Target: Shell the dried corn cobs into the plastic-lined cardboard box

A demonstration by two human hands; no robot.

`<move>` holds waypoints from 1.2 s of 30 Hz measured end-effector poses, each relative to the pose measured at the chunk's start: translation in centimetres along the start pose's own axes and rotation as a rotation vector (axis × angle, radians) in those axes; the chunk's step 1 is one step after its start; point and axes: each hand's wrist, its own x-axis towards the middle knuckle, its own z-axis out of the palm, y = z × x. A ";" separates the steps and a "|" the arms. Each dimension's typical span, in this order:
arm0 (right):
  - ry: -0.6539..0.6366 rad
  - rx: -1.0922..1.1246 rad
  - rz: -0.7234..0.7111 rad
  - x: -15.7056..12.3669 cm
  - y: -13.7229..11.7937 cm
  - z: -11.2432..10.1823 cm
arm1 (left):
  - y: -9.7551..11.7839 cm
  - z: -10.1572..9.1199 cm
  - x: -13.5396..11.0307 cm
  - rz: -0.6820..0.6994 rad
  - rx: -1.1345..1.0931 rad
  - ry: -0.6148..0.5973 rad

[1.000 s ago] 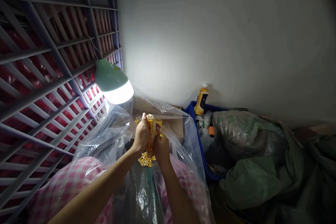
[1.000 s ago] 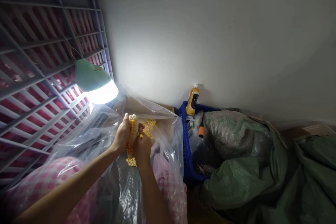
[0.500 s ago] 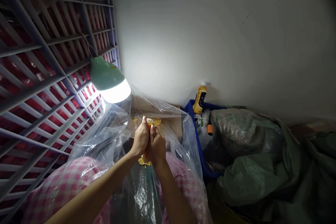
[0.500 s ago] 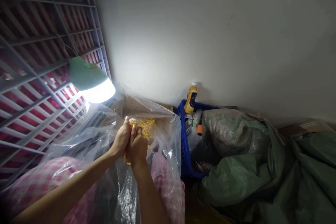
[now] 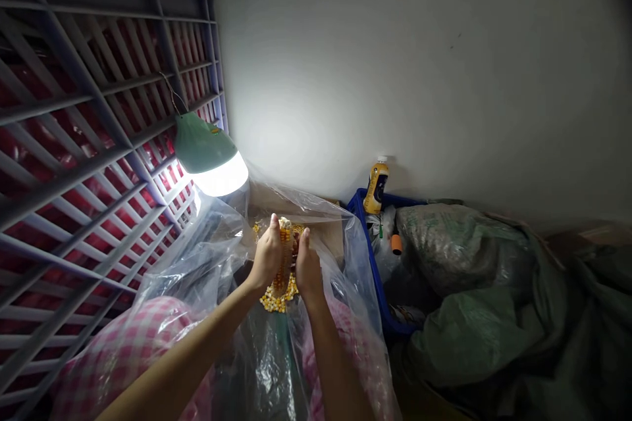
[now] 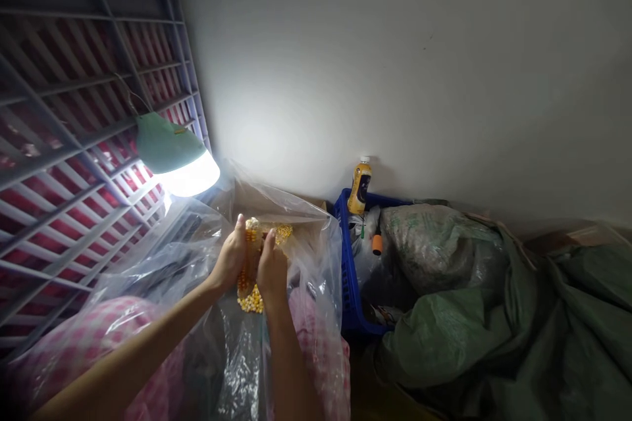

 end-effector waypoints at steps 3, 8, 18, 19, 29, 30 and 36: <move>0.026 -0.091 -0.089 -0.4 -0.3 0.3 | -0.3 0.1 -0.1 0.016 0.017 -0.060; 0.122 -0.257 -0.119 -0.4 0.4 1.3 | -0.9 0.1 -0.4 -0.061 0.024 -0.037; -0.161 0.300 0.137 0.4 0.2 -0.6 | 1.2 -0.4 1.2 -0.529 -0.521 -0.060; -0.175 0.226 0.082 0.1 0.1 -0.7 | 1.3 -0.7 1.7 -0.563 -0.558 0.002; -0.087 -0.401 -0.235 -2.4 0.1 1.5 | 1.5 -1.3 3.2 -0.426 -0.599 0.242; -0.080 -0.379 -0.231 -2.4 0.1 1.6 | 1.6 -1.3 3.1 -0.422 -0.598 0.246; -0.336 0.152 0.060 -1.5 0.0 0.8 | 1.8 -1.3 3.2 -0.424 -0.570 0.261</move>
